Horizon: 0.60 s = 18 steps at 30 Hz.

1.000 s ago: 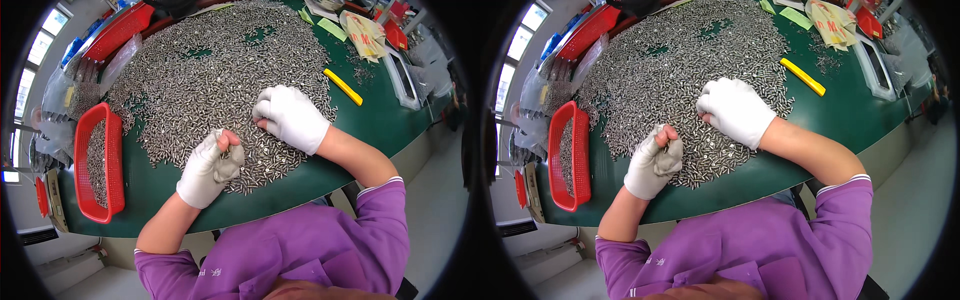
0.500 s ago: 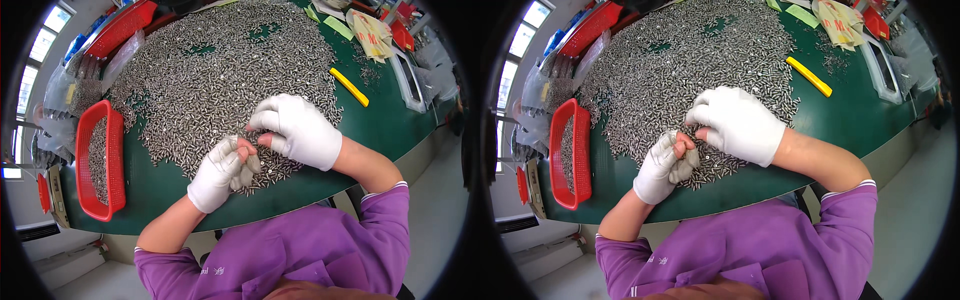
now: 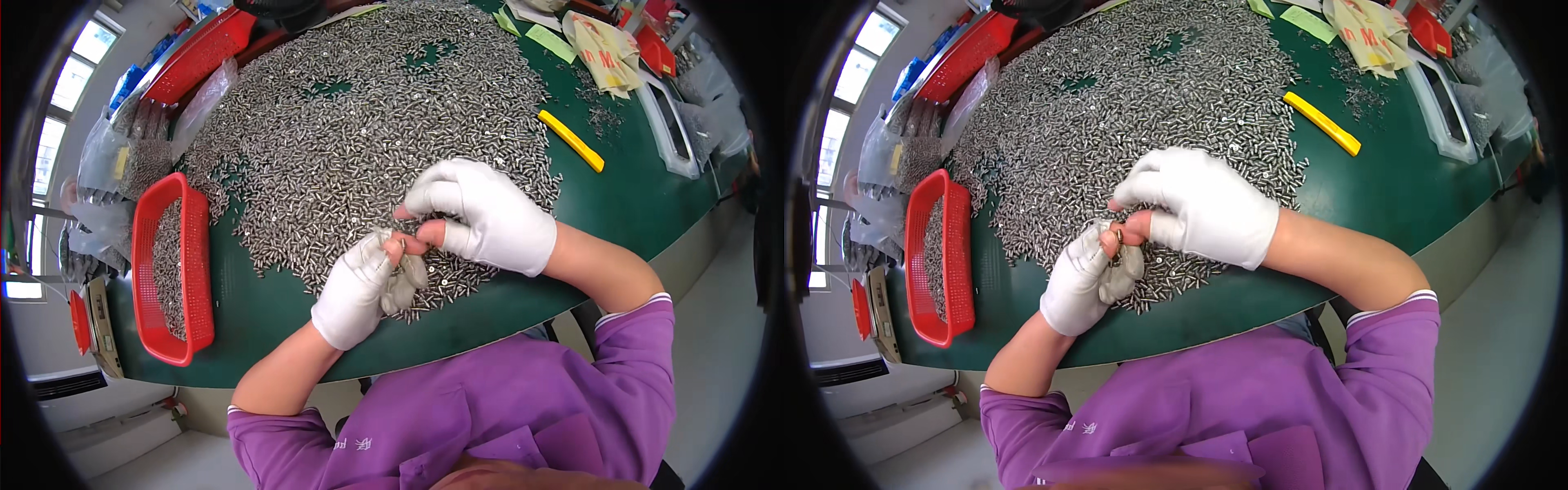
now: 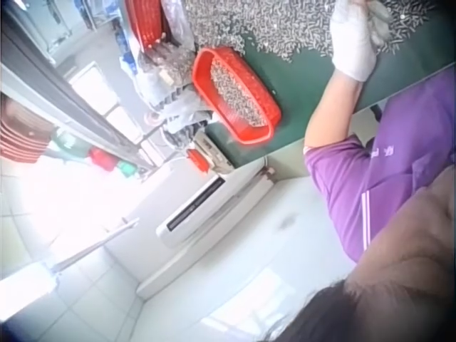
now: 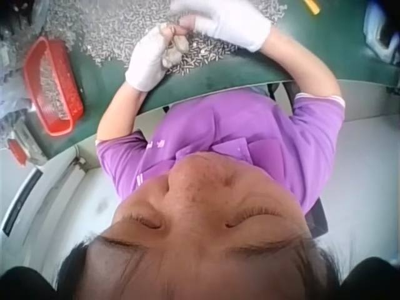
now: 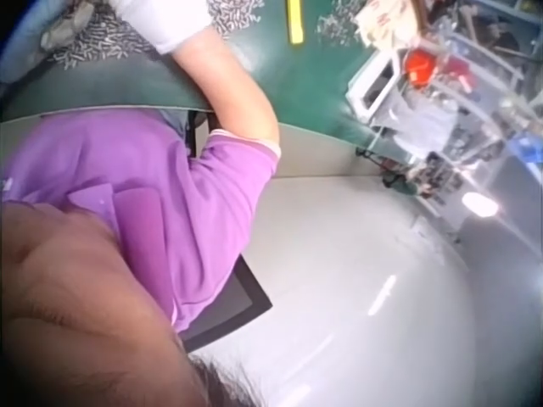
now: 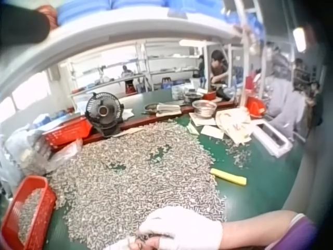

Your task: Sorting small metal hardware components by hand on a workbench.

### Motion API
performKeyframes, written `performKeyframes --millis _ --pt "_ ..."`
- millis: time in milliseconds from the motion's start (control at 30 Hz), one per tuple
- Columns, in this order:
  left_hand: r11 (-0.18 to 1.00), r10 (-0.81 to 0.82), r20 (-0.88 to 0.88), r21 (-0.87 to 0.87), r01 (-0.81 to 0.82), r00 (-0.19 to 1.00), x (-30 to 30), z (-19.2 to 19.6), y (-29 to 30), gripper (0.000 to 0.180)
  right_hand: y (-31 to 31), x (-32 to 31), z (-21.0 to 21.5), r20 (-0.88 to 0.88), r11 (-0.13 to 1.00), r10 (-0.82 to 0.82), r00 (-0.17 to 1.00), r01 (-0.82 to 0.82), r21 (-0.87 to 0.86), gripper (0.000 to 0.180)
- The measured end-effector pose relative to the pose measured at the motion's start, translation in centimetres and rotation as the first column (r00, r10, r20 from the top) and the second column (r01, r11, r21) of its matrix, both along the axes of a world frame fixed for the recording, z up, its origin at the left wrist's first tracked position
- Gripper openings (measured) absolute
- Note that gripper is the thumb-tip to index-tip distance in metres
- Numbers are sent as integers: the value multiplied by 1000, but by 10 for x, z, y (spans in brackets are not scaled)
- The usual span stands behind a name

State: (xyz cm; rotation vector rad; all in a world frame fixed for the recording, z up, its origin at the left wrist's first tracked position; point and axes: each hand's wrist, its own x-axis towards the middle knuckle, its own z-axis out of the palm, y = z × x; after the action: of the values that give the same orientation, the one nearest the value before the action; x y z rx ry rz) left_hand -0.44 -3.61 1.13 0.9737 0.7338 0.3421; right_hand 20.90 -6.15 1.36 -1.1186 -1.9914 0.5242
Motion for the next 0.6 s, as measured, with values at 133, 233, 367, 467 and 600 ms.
performKeyframes --millis 133,233,367,467,600 --pt "991 -18 -90 127 29 996 1 4 -3 44 -6 -9 -1 -39 988 76 996 -81 -134 20" --pt "990 -21 -116 136 37 993 -1 3 -1 45 -4 -8 -3 -7 996 20 1000 -20 -92 15" --pt "993 2 -54 121 4 999 -2 -4 2 47 0 -2 -5 27 996 -84 996 84 -27 14" --pt "999 48 29 6 -49 998 -2 -5 2 50 4 6 -2 57 981 -193 980 193 -1 11" --pt "993 62 108 -105 -50 992 -6 -13 4 52 0 2 4 30 996 -85 996 84 28 11"
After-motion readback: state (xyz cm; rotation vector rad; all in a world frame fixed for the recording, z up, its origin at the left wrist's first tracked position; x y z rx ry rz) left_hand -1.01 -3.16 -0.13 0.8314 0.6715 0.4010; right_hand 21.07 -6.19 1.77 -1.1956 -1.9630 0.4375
